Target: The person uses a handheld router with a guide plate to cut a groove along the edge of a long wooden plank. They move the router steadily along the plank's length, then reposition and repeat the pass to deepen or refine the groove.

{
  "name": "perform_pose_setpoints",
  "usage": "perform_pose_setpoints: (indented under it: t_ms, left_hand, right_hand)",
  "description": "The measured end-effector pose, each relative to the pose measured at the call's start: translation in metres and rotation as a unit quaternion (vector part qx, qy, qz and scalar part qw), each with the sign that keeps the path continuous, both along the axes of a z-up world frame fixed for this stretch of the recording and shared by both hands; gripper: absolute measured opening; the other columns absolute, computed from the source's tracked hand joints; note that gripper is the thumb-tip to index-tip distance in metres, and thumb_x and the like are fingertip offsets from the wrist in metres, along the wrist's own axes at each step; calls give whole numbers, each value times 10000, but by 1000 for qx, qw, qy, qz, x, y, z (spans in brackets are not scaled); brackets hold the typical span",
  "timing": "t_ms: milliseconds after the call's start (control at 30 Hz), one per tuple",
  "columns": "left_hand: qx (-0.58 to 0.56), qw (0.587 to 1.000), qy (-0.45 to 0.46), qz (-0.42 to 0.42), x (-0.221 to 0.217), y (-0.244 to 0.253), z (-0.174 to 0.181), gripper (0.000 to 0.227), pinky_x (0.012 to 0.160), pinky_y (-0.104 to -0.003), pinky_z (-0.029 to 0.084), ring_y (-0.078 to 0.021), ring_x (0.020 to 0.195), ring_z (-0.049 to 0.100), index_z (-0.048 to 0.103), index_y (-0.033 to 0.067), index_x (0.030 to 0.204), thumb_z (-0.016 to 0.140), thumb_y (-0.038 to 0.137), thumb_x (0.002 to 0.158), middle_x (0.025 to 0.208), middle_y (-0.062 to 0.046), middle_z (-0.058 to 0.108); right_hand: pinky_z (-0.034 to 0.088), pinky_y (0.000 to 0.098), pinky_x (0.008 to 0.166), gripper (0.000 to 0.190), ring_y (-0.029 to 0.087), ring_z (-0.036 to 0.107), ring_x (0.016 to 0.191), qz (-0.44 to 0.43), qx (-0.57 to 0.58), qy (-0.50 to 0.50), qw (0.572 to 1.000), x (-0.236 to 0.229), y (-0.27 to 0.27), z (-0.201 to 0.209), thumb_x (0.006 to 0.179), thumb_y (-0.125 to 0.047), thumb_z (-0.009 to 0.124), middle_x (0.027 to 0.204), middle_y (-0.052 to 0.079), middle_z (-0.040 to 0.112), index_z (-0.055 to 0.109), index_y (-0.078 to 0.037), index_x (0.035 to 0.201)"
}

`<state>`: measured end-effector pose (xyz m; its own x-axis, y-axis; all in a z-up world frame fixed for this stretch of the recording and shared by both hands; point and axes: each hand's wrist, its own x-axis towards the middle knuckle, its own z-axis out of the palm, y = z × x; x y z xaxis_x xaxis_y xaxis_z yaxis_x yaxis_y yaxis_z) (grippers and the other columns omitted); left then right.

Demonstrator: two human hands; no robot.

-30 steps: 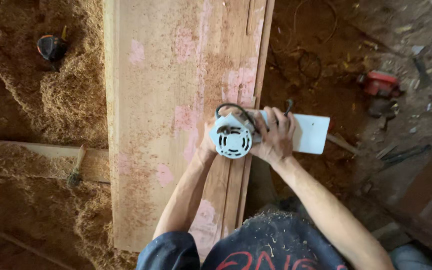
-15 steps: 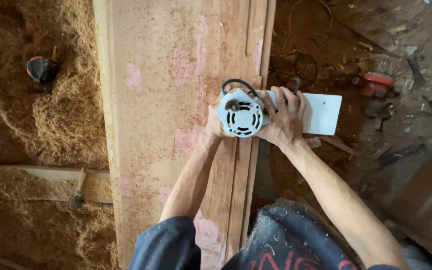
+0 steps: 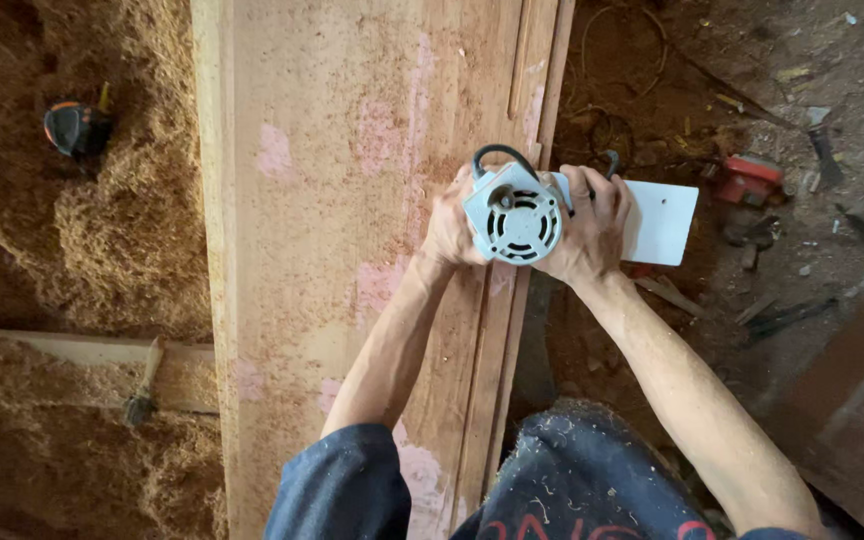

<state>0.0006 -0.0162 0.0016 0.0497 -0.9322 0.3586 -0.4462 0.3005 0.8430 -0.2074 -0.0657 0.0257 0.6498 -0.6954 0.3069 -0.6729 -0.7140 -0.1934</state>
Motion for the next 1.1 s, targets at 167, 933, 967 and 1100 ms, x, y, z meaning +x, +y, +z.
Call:
perform_pose_setpoints:
  t_ms: [167, 933, 967, 1100]
  left_hand:
    - [-9, 999, -32, 13, 3, -10, -4, 697, 994, -413, 600, -365, 1175, 688, 609, 80, 1337, 784, 360, 723, 1252, -130, 692]
    - [-14, 1000, -7, -3, 19, -71, -18, 854, 913, -392, 635, -342, 1035, 714, 600, 49, 1287, 840, 629, 709, 1167, -144, 689]
    - [-4, 1000, 10, -2, 19, -76, -19, 873, 882, -368, 649, -324, 1008, 729, 590, 33, 1288, 827, 635, 701, 1160, -152, 687]
    - [-61, 997, 44, -8, 29, -110, -19, 927, 914, -355, 657, -335, 1076, 746, 525, -43, 1340, 864, 589, 753, 1277, -222, 659]
  right_hand:
    - [334, 639, 1092, 876, 322, 383, 1329, 0, 1, 6, 1000, 5, -9, 1, 736, -677, 846, 1345, 114, 439, 599, -102, 1349]
    - [338, 561, 1087, 885, 282, 427, 1280, 10, 13, 5, 1000, 14, -70, -13, 809, -866, 737, 1223, 79, 499, 617, -88, 1212]
    - [336, 561, 1096, 922, 282, 424, 1285, 8, 14, -5, 1000, 16, -74, -13, 790, -872, 740, 1240, 82, 500, 606, -81, 1243]
    - [325, 562, 1122, 1009, 276, 408, 1300, 14, -12, -16, 1000, 24, -108, -16, 746, -892, 753, 1280, 68, 507, 582, -91, 1334]
